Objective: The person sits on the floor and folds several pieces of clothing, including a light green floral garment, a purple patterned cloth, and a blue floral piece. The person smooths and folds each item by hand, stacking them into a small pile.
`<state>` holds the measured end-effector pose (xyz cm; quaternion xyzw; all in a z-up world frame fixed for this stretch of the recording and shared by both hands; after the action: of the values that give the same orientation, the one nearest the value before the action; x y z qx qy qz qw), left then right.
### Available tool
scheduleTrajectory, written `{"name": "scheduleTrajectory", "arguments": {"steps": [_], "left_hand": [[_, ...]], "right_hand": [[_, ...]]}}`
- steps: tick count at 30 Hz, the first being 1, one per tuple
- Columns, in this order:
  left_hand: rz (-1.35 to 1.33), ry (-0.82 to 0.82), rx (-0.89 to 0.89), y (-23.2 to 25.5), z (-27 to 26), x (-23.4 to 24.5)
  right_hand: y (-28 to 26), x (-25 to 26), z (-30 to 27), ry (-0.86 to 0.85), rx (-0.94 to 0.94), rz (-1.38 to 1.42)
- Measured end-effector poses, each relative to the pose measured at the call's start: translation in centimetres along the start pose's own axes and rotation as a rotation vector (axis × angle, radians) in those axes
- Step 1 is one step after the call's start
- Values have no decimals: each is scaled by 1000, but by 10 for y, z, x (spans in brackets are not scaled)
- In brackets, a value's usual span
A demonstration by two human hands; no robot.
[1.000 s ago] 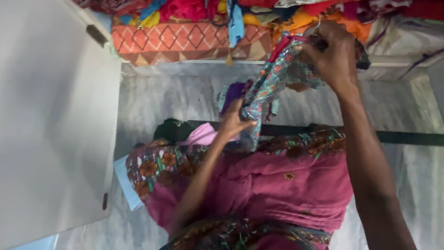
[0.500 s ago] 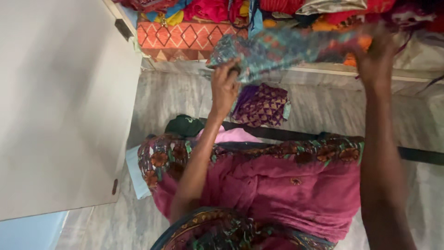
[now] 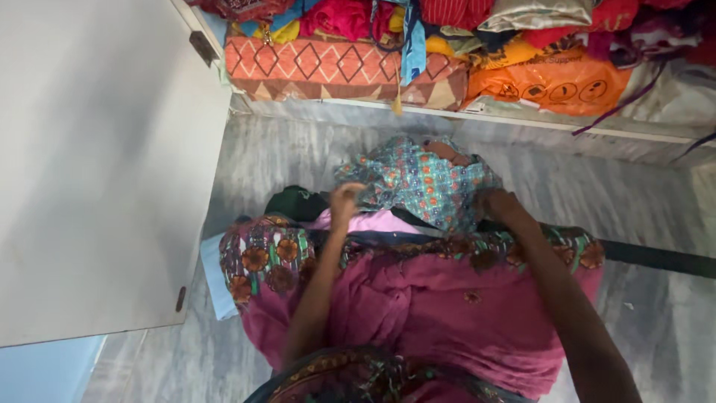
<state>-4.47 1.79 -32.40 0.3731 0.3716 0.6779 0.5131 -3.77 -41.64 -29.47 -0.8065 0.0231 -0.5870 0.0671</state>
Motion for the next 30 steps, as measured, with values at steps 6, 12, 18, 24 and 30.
{"name": "scheduleTrajectory", "arguments": {"steps": [6,12,18,24,30], "left_hand": [[-333,146,529,-13,2,32],[-805,101,914,-28,-1,6],[-846,115,882,-46,0,7],[-1036,245,735,-41,-17,29],[-811,343,600,-24,-35,33]], "right_hand": [[-2,6,1,201,-32,-48],[-37,31,-20,676,101,417],[-132,39,-37,613,221,313],[-198,28,-9,589,279,236],[-190,-31,24,439,230,-22]]}}
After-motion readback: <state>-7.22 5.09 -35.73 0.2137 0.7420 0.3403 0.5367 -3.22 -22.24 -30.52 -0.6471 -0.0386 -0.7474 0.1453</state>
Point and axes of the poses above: each hand's wrist, its own z-axis towards the middle knuckle, its own x-axis out of the back of the hand, y = z × x, the point moved 3 cm from there along z, towards the middle knuckle, and after that the axes turned 13 degrees about -x, right-handed, at the moved point
